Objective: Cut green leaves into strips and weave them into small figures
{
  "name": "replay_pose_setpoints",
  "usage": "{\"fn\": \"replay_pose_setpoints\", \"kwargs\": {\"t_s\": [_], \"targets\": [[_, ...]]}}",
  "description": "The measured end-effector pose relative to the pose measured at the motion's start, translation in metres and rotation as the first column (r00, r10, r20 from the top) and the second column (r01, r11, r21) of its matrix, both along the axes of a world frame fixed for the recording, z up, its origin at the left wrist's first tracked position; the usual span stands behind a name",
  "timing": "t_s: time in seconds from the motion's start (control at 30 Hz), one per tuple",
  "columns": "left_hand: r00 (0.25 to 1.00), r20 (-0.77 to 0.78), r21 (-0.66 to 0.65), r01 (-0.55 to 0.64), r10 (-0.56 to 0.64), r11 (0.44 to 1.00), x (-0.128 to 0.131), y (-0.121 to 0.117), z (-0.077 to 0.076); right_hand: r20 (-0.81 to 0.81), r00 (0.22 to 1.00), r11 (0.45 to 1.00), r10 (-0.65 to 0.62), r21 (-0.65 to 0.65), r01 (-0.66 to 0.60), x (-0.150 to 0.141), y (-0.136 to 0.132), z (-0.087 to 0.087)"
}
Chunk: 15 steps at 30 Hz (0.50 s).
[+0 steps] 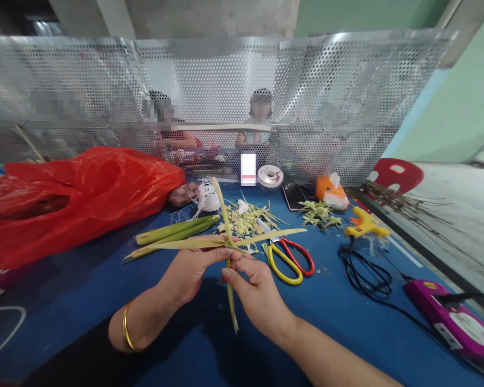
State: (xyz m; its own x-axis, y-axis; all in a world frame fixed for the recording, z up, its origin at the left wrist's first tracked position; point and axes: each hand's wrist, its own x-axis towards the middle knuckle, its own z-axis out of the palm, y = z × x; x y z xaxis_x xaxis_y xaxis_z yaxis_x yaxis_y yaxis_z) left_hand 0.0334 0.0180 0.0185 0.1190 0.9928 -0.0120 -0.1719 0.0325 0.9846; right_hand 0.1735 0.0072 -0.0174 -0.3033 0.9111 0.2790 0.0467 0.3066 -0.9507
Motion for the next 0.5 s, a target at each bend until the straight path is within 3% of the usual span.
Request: {"fn": "replay_pose_setpoints", "kwargs": {"t_s": [0.23,0.37,0.5], "targets": [[0.997,0.045,-0.069,-0.054,0.057,0.996,0.001,0.001,0.0,-0.004,1.0,1.0,0.02,-0.003,-0.02,-0.004,0.0,-0.002],[0.996,0.078,-0.084,0.049,-0.043,0.995,-0.004,0.003,0.002,0.023,0.999,0.999,0.023,-0.037,-0.022,0.0,0.004,0.0],[0.991,0.102,-0.052,0.091,-0.085,0.994,-0.007,0.004,0.006,-0.173,0.973,0.971,-0.156,-0.206,0.119,0.009,0.014,0.006]]}}
